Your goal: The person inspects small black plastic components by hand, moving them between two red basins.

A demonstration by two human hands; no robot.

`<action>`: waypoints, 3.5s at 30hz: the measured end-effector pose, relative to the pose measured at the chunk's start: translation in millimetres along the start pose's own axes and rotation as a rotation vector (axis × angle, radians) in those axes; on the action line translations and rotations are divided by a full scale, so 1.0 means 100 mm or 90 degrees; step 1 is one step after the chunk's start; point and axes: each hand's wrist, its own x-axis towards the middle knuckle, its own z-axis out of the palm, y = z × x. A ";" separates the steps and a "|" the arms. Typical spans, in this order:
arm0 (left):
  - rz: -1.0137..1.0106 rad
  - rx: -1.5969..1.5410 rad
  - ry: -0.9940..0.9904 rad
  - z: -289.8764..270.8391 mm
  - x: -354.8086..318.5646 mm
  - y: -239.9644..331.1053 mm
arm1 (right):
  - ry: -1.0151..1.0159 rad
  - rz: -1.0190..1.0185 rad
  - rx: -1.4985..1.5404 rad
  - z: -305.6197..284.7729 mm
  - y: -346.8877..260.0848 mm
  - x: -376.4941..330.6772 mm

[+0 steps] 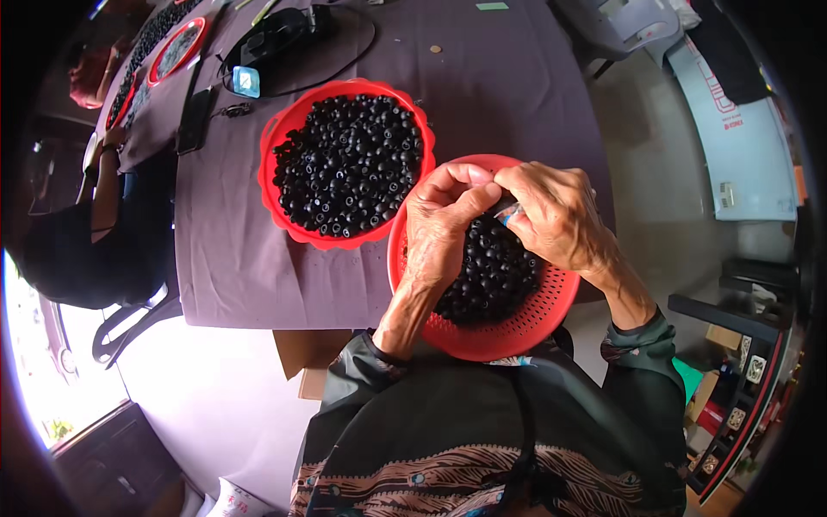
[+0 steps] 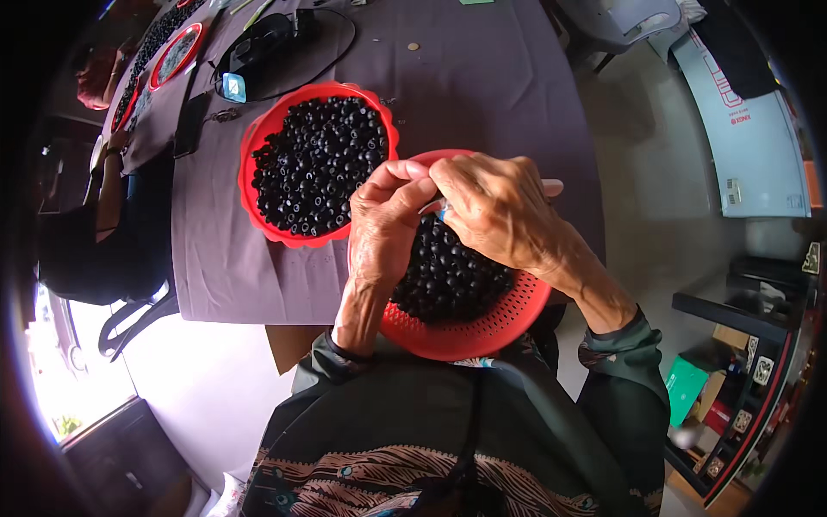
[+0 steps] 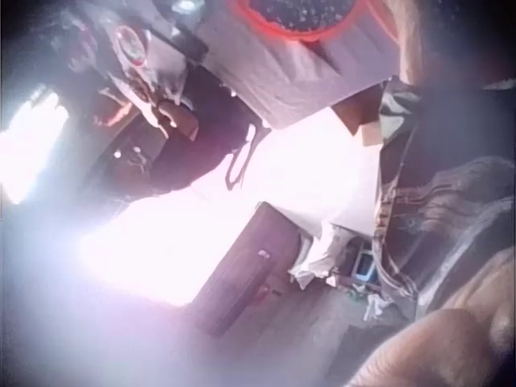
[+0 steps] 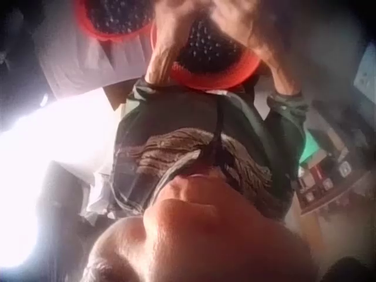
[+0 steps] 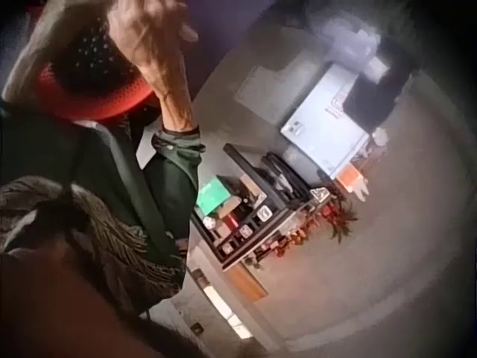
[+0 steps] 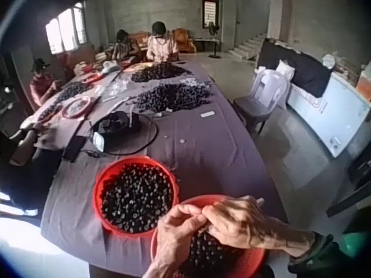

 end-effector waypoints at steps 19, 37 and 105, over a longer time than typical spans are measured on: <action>-0.075 -0.046 -0.060 -0.23 0.00 0.02 | -0.028 -0.034 0.144 -0.02 0.08 0.04; -0.086 -0.272 -0.220 -0.20 0.07 0.02 | -0.059 0.138 0.265 -0.14 0.07 0.09; -0.074 -0.208 -0.057 -0.15 0.01 -0.01 | -0.197 0.127 0.110 -0.10 0.09 0.17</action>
